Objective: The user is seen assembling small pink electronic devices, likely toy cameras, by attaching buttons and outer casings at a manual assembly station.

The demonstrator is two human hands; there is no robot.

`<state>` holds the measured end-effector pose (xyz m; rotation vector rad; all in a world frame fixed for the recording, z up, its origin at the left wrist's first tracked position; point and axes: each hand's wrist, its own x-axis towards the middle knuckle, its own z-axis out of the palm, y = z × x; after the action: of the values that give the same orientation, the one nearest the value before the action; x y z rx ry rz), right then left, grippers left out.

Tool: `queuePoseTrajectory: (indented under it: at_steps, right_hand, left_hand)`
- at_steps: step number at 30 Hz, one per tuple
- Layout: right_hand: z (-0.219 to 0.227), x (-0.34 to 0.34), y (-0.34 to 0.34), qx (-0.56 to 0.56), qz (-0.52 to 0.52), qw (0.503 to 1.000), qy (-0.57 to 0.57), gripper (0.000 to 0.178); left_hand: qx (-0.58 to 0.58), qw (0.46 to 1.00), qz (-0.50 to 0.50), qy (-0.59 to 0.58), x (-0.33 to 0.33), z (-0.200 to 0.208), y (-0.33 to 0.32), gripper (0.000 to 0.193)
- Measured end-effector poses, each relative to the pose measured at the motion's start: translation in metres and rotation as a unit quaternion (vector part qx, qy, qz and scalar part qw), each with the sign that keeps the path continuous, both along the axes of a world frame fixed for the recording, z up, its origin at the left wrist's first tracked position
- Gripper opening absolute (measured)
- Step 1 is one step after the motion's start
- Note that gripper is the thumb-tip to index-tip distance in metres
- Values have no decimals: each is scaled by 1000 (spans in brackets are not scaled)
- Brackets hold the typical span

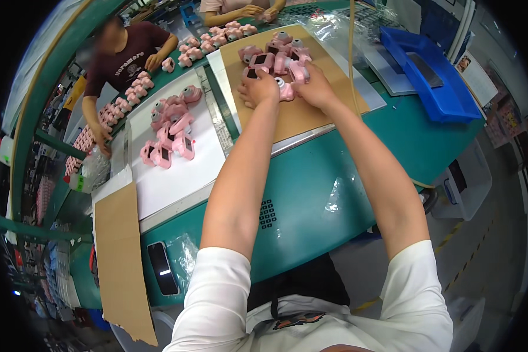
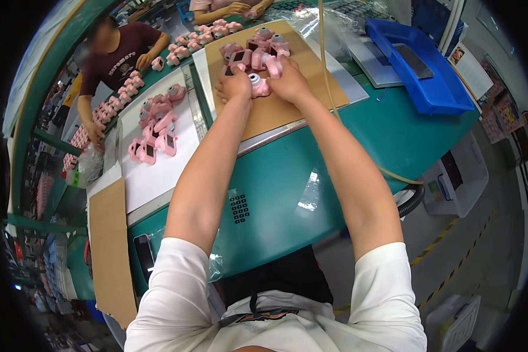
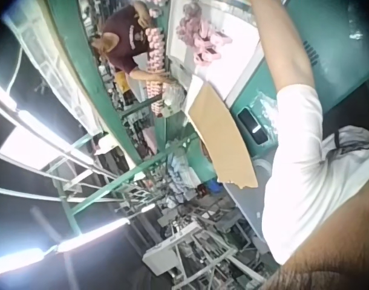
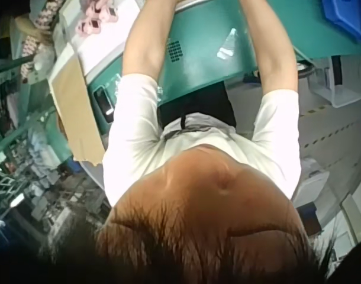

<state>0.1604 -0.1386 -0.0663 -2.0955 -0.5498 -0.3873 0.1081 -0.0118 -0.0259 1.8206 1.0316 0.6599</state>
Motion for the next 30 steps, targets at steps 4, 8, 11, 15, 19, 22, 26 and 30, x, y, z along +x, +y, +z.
queuePoseTrajectory:
  at_steps: [4,8,11,15,19,22,26,30]
  right_hand:
    - [16,-30,18,37,98,992,73,61]
    - [34,-58,9,99,116,987,-55,43]
    - [53,-67,-6,6,170,930,-325,46]
    - [44,-174,15,33,279,959,-45,50]
    - [46,-269,20,-38,399,916,-24,50]
    - [51,-327,19,-91,438,893,-49,49]
    - [50,-388,23,-80,465,880,-62,44]
    - [39,-437,17,-117,477,869,-59,45]
  left_hand:
    - [35,995,74,49,-37,-4,46,54]
    - [-6,973,-185,-138,-136,44,51,58]
    - [16,932,-287,-219,-239,97,66,38]
    - [53,886,-451,-92,-489,157,91,47]
    - [-19,956,-291,25,-737,184,60,30]
    - [-119,985,-102,74,-873,121,52,24]
    - [-123,907,71,397,-1037,-57,35,28]
    - [-271,835,195,437,-1133,-231,-38,43]
